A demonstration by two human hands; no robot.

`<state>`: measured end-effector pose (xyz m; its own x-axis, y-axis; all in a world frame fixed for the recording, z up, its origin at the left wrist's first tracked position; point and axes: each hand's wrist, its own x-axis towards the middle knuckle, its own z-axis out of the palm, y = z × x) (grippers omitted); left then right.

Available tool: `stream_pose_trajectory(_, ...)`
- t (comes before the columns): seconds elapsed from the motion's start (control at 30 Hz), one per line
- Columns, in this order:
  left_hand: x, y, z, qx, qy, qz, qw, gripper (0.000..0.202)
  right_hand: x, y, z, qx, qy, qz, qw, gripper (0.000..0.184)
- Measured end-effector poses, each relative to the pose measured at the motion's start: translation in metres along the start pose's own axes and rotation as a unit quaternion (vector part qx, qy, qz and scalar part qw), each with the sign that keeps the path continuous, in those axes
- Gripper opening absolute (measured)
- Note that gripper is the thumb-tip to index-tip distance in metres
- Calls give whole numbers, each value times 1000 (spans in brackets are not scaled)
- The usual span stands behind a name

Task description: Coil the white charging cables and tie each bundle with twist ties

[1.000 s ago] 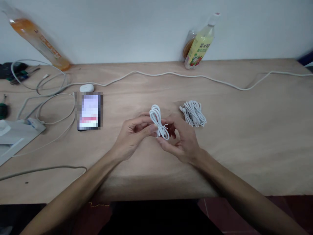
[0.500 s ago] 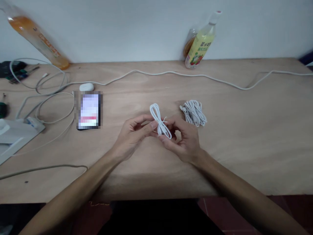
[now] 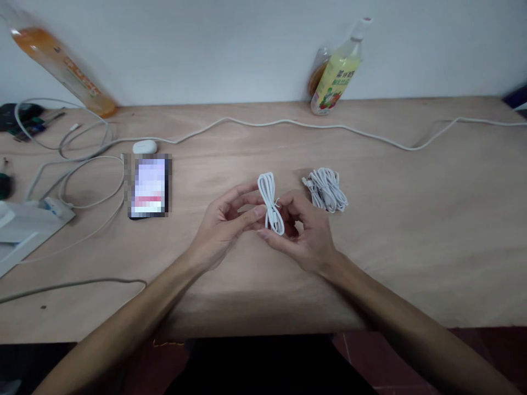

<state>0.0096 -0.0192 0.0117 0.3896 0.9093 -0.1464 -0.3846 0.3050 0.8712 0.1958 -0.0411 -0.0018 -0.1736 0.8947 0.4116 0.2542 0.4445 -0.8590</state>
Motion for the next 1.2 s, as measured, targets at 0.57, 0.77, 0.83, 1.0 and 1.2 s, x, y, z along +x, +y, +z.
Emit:
stream_pose_trajectory(0.57,-1,1,3,42,-8,56,998,26,1,-5,1,124,-16,79,989,26)
stream_pose_trajectory(0.77,-4,4,5,71,2,83,994,19,1,-6,0,115,-9,62,991,24)
stream_pose_trajectory(0.83,-5,4,5,81,2,94,992,16,1,-5,-1,104,-7,55,993,25)
stream_pose_trajectory(1.0,-6,5,3,125,9,114,986,17,-1,-3,-1,82,6,44,996,24)
stream_pose_trajectory(1.2,-7,9,2,141,-9,132,981,15,-3,1,-1,60,12,31,998,25)
